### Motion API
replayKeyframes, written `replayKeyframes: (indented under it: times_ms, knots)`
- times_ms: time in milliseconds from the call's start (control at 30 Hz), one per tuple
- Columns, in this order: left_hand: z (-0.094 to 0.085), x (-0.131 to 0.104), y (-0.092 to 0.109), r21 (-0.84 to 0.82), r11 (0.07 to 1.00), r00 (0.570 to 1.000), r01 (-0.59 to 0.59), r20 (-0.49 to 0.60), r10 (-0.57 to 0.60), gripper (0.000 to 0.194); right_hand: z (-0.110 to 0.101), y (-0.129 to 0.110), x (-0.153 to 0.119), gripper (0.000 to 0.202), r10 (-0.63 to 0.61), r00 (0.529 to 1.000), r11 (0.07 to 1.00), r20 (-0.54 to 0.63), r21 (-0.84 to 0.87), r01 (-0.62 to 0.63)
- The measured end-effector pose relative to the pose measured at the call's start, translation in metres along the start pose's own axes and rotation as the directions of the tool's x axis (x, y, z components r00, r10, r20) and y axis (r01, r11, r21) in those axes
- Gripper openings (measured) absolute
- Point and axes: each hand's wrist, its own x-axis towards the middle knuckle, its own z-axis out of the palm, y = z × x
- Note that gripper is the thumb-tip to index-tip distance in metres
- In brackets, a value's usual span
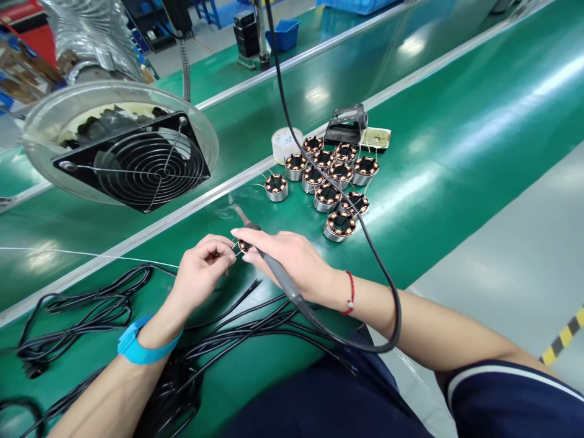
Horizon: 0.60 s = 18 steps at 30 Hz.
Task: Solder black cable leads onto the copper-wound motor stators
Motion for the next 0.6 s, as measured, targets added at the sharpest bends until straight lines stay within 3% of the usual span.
replayKeyframes:
  times_ms: [100,200,400,533,600]
  knots:
    - [-0.001,0.000,0.001,0.009,1.000,1.000,-0.005,0.006,0.005,0.010,0.009,0.007,0.012,0.031,0.036,0.997,0.999,0.067,-0.041,-0.034]
    - [-0.001,0.000,0.001,0.000,1.000,1.000,0.000,0.001,0.000,0.009,0.023,0.016,0.018,0.045,0.008,0.993,1.000,0.117,0.010,-0.009]
    - [-0.001,0.004,0.001,-0.080,0.993,0.996,0.090,0.014,-0.089,0.012,0.043,0.023,0.020,0.036,0.031,1.000,0.998,0.000,0.046,-0.031]
    - [-0.005,0.006,0.002,-0.119,0.977,0.984,0.177,0.015,-0.177,0.014,0.043,0.023,0.017,0.035,-0.007,0.998,1.000,-0.065,0.013,0.007]
    - [-0.010,0.007,0.003,-0.160,0.953,0.966,0.258,0.068,-0.250,0.025,0.040,0.024,0.016,0.036,-0.014,0.996,0.999,-0.085,0.030,0.017]
